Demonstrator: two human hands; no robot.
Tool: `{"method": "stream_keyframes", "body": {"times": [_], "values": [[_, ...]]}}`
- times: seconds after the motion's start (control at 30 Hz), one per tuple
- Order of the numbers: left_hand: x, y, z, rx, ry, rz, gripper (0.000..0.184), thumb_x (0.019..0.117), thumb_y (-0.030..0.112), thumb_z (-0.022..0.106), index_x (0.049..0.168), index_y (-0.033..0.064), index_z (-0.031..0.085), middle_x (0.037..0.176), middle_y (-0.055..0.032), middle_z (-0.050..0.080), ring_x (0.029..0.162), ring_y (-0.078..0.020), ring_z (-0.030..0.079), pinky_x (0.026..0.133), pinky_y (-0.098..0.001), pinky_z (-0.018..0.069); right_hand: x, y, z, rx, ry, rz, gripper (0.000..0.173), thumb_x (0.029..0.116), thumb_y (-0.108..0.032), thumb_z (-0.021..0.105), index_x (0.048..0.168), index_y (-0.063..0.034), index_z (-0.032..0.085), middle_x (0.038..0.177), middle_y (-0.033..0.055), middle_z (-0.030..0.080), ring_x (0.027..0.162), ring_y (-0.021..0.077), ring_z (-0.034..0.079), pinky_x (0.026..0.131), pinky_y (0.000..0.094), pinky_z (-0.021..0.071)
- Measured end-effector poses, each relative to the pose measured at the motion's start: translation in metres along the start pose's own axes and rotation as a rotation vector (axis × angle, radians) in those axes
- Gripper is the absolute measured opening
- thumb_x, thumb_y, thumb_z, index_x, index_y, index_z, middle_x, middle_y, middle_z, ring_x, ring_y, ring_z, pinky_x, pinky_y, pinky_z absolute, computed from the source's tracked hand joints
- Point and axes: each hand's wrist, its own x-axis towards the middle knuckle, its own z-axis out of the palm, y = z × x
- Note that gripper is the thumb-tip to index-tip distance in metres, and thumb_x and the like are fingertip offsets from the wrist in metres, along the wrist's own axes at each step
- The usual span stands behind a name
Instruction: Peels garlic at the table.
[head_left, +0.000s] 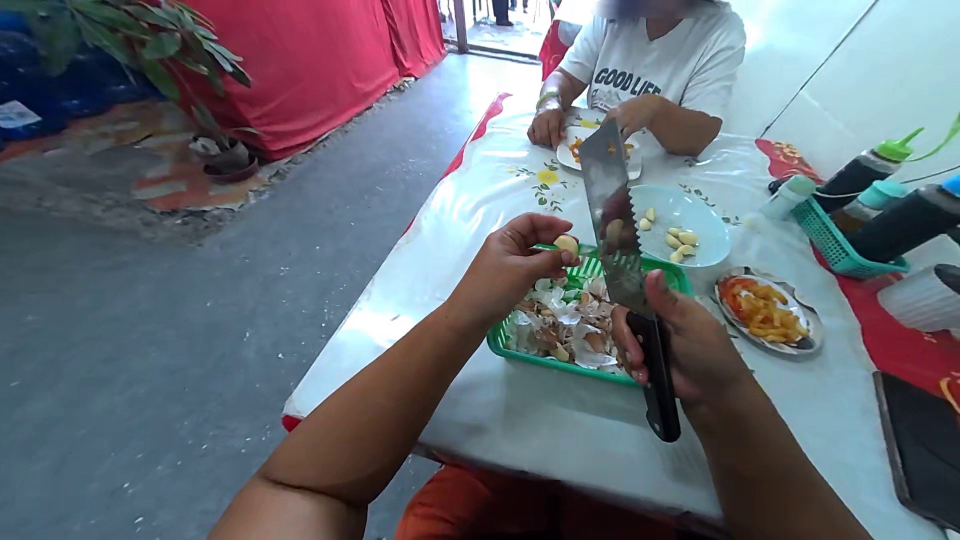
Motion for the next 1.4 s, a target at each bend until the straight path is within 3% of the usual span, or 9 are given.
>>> {"method": "stream_keyframes", "body": {"times": [0.1,0.2,0.4,0.53,0.67,0.83,1.03,1.2,1.4], "values": [[-0.001,-0.0001,0.0021,0.091,0.013,-0.001,0.022,0.0927,-0.004,0.068,0.113,0.0046,0.066,0.1,-0.0048,0.071,0.081,-0.0112,0.07,0.074,-0.0253,0.0607,0.0005,0.0023,-0.0025,0.011,-0.088,-0.004,0.066,0.0974,-0.062,0.056,0.148,-0.0219,0.045,0.064,0.0042,0.06,0.047,0.0099,0.061,0.045,0.0221,0.0546],[-0.0032,0.0003,0.0025,0.144,-0.008,-0.019,0.024,0.0922,-0.002,0.07,0.115,0.0054,0.069,0.099,-0.004,0.072,0.08,-0.0116,0.07,0.074,-0.0258,0.0606,0.0038,0.0044,-0.0006,-0.019,-0.134,-0.013,0.069,0.098,-0.061,0.056,0.154,-0.0253,0.037,0.065,0.0032,0.061,0.048,0.0091,0.06,0.045,0.0207,0.0539],[-0.0036,0.0002,0.0069,0.028,-0.025,-0.063,0.027,0.0921,-0.007,0.067,0.115,0.0054,0.062,0.098,-0.0045,0.07,0.084,-0.0135,0.072,0.076,-0.0291,0.0631,0.0057,0.0024,0.0016,-0.041,-0.036,0.009,0.05,0.1064,-0.05,0.045,0.149,-0.024,0.046,0.062,0.0015,0.055,0.045,0.0075,0.056,0.042,0.0199,0.0513],[-0.0008,0.0039,0.0035,-0.141,-0.009,-0.139,0.022,0.097,-0.006,0.059,0.115,0.0063,0.061,0.097,-0.0042,0.07,0.089,-0.0159,0.073,0.082,-0.0321,0.063,0.003,0.0004,-0.001,-0.039,-0.06,-0.028,0.058,0.1,-0.061,0.051,0.143,-0.0215,0.049,0.062,0.0007,0.055,0.045,0.0076,0.057,0.043,0.0207,0.0528],[0.0012,0.0043,0.003,-0.242,0.024,-0.202,0.017,0.0991,-0.003,0.059,0.113,0.0058,0.061,0.097,-0.0048,0.071,0.087,-0.0137,0.073,0.081,-0.0285,0.0618,0.0028,0.0036,-0.0035,-0.105,-0.182,-0.069,0.071,0.0949,-0.063,0.059,0.153,-0.0279,0.04,0.066,0.0014,0.059,0.048,0.0078,0.06,0.045,0.0199,0.0539],[0.0012,0.0038,0.0056,-0.357,0.001,-0.224,0.015,0.0981,-0.007,0.058,0.105,0.0057,0.059,0.093,-0.0059,0.07,0.082,-0.0128,0.072,0.079,-0.0266,0.0619,0.0049,0.0069,-0.0001,-0.186,-0.202,-0.096,0.064,0.101,-0.055,0.055,0.156,-0.0297,0.034,0.064,-0.0001,0.057,0.048,0.0068,0.059,0.045,0.0184,0.0535],[-0.0001,0.005,0.0051,-0.355,0.0,-0.22,0.013,0.0975,-0.007,0.06,0.105,0.0039,0.06,0.093,-0.0073,0.071,0.082,-0.0131,0.073,0.078,-0.0265,0.062,0.0019,0.0071,0.001,-0.222,-0.129,-0.155,0.061,0.0994,-0.061,0.052,0.148,-0.026,0.049,0.064,-0.0008,0.056,0.046,0.006,0.057,0.045,0.0185,0.053],[-0.0006,0.0066,0.0062,-0.369,0.009,-0.218,0.013,0.0973,-0.007,0.06,0.103,0.0044,0.059,0.092,-0.0069,0.07,0.081,-0.0129,0.072,0.078,-0.0259,0.0619,0.0023,0.0075,-0.0005,-0.203,-0.217,-0.15,0.069,0.0969,-0.062,0.056,0.155,-0.0289,0.039,0.065,-0.0005,0.058,0.049,0.0063,0.059,0.046,0.0184,0.0537],[-0.0004,0.0071,0.0051,-0.362,0.005,-0.221,0.013,0.0972,-0.008,0.059,0.101,0.0042,0.061,0.09,-0.0069,0.071,0.08,-0.0134,0.073,0.078,-0.0267,0.0624,0.0023,0.0079,0.0004,-0.233,-0.207,-0.153,0.065,0.0998,-0.061,0.052,0.155,-0.0295,0.039,0.065,-0.0005,0.056,0.049,0.0062,0.058,0.046,0.0177,0.0532]]}}
